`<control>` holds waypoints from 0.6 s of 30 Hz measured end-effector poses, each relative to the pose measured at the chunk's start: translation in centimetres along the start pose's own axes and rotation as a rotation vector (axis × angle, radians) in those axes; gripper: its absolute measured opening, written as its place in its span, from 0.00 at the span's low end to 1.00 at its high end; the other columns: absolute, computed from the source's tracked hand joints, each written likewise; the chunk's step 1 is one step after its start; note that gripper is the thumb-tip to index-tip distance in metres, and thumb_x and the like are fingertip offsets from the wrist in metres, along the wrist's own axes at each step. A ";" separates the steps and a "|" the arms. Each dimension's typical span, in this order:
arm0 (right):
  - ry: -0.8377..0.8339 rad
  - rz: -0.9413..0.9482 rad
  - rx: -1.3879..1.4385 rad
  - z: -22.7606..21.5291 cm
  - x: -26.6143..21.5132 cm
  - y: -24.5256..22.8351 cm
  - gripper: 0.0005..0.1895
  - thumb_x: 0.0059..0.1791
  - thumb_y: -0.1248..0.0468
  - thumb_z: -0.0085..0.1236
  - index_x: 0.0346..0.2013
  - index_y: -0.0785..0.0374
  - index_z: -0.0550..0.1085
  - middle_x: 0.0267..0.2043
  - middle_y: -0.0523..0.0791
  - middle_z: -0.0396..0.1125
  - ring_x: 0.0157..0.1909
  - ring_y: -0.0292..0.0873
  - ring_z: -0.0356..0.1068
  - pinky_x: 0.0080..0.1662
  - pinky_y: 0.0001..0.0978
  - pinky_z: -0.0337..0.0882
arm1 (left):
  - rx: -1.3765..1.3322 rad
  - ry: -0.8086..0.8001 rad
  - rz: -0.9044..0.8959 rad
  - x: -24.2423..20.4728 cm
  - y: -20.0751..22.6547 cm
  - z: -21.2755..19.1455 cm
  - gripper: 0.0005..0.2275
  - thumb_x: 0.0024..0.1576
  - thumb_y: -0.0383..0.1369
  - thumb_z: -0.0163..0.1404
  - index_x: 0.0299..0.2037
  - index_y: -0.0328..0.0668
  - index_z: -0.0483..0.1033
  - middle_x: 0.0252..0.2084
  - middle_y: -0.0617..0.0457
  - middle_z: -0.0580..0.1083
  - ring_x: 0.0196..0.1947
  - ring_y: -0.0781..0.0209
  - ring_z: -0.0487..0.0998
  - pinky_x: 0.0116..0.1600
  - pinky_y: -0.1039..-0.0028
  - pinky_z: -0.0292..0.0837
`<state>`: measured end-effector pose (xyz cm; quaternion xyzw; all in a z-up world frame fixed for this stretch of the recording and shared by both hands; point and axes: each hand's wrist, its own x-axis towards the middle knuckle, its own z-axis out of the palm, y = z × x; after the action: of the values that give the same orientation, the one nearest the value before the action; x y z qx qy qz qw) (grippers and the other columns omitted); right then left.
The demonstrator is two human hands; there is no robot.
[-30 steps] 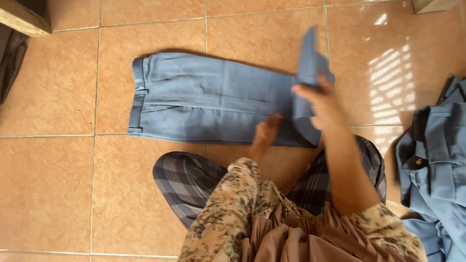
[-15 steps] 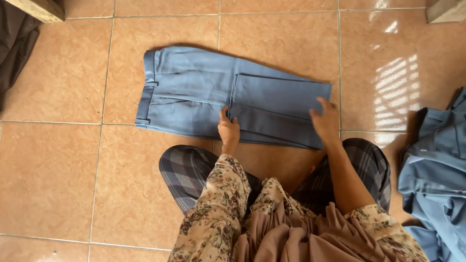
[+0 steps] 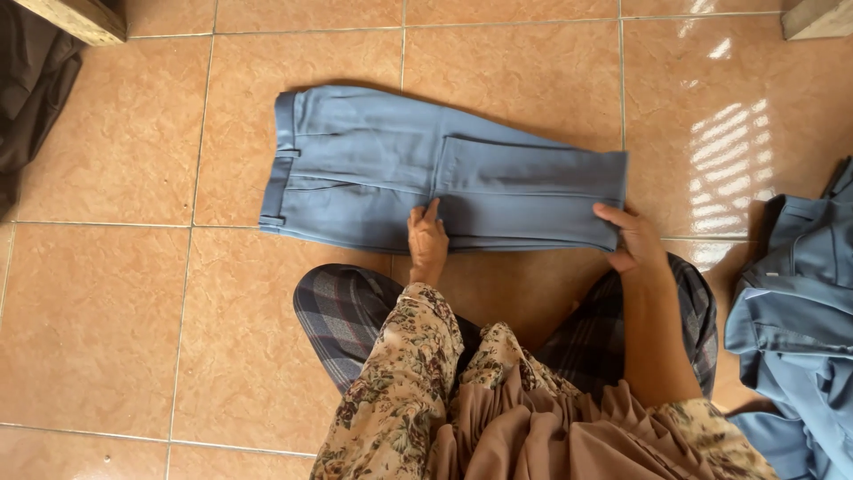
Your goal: Folding blue trousers into neat rectangles and stacking them on the floor.
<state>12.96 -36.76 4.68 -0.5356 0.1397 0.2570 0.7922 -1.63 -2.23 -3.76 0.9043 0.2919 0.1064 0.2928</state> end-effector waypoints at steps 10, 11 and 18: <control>-0.003 -0.260 0.009 13.4 -12.7 -13.8 0.22 0.48 0.72 0.56 0.58 0.66 0.71 0.48 0.44 0.71 0.41 0.33 0.70 0.47 0.18 0.70 | -0.463 -0.158 0.209 -10.2 10.8 5.3 0.38 0.42 0.11 0.40 0.68 0.46 0.65 0.68 0.39 0.64 0.66 0.41 0.65 0.71 0.61 0.60; -0.039 -0.290 0.010 14.0 -12.1 -13.7 0.22 0.47 0.73 0.57 0.56 0.66 0.72 0.46 0.44 0.72 0.39 0.33 0.70 0.46 0.18 0.70 | -0.556 -0.260 0.241 -11.3 11.9 4.7 0.36 0.44 0.17 0.46 0.69 0.42 0.62 0.70 0.37 0.61 0.68 0.39 0.64 0.70 0.60 0.60; -0.433 -0.169 -0.051 21.8 -6.2 -5.2 0.34 0.49 0.73 0.60 0.69 0.55 0.64 0.52 0.46 0.69 0.55 0.45 0.75 0.54 0.44 0.79 | -0.971 -0.479 -0.500 -16.2 10.7 11.6 0.32 0.52 0.45 0.64 0.64 0.38 0.69 0.60 0.41 0.73 0.62 0.46 0.72 0.65 0.57 0.69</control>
<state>9.57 -19.85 20.23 -0.4975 -0.0855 0.3021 0.8086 -5.51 -24.31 -7.11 0.5697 0.3396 -0.0512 0.7466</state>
